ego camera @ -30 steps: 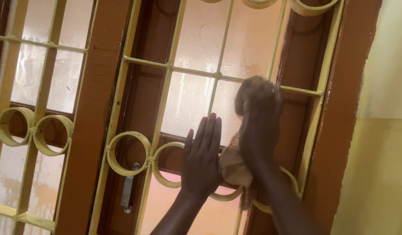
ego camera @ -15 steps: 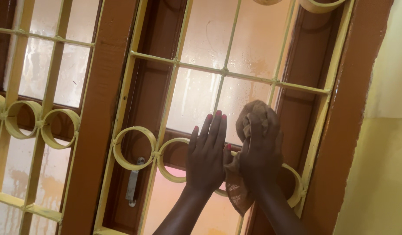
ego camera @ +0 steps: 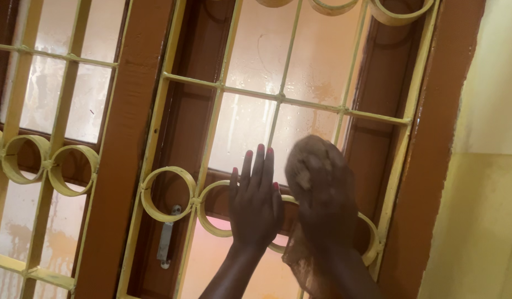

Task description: The person wipes a window with a cloth, moving the cloth across the glass and along the yellow metal security bars. The person uses one hand to hold the cloth and the other to steady the frame while cleaning.

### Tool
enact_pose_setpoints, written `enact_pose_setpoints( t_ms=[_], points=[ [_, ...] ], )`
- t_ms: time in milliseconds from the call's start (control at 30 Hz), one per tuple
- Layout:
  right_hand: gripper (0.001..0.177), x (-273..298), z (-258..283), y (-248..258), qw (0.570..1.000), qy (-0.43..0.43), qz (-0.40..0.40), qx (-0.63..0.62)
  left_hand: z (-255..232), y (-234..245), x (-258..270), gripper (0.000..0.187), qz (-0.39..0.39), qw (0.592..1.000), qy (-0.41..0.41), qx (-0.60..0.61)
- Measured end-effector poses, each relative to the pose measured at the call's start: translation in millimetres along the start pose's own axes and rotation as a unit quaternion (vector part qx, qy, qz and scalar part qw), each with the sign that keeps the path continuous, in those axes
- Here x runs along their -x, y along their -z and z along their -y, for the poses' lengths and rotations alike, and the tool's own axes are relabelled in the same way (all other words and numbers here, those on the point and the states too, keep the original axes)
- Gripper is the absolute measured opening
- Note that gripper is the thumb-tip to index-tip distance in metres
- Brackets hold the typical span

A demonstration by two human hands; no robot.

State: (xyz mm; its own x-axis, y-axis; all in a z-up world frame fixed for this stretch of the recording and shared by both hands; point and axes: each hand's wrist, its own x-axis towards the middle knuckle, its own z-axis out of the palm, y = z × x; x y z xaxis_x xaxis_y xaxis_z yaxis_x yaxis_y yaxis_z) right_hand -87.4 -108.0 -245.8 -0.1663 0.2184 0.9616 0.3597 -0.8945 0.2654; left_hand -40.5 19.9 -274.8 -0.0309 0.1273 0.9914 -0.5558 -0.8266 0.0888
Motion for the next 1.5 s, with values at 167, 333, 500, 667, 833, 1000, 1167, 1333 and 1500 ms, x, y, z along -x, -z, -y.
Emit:
enact_pose_setpoints(
  t_ms=[167,333,500,667,833,1000,1167,1333,1500],
  points=[
    [0.036,28,14,-22,0.996,0.077,0.008,0.050,3,2,3,0.060,0.006,1.000,-0.002,0.019],
    [0.045,54,11,-28,0.996,0.068,-0.034,0.039,43,20,-5,0.063,0.077,0.993,-0.073,0.044],
    [0.050,65,15,-34,0.995,0.061,-0.060,0.042,105,39,-29,0.068,0.030,0.988,-0.034,-0.147],
    [0.044,94,26,-42,0.997,0.062,-0.033,0.014,105,34,-24,0.064,0.003,0.993,0.015,-0.114],
    [0.038,118,52,-44,0.994,0.066,-0.004,-0.093,107,34,-21,0.065,0.008,0.994,0.015,-0.107],
    [0.041,31,34,-57,0.997,0.059,-0.038,-0.020,109,32,-22,0.066,0.006,0.994,0.010,-0.106],
    [0.044,-80,33,-74,0.992,0.037,-0.116,0.020,109,37,-23,0.067,0.008,0.995,0.007,-0.099],
    [0.044,-91,34,-90,0.992,0.034,-0.103,0.059,107,40,-21,0.067,0.018,0.996,0.015,-0.084],
    [0.060,-35,60,-79,0.998,-0.037,0.021,-0.053,109,40,-19,0.067,0.016,0.997,0.016,-0.075]
  ],
)
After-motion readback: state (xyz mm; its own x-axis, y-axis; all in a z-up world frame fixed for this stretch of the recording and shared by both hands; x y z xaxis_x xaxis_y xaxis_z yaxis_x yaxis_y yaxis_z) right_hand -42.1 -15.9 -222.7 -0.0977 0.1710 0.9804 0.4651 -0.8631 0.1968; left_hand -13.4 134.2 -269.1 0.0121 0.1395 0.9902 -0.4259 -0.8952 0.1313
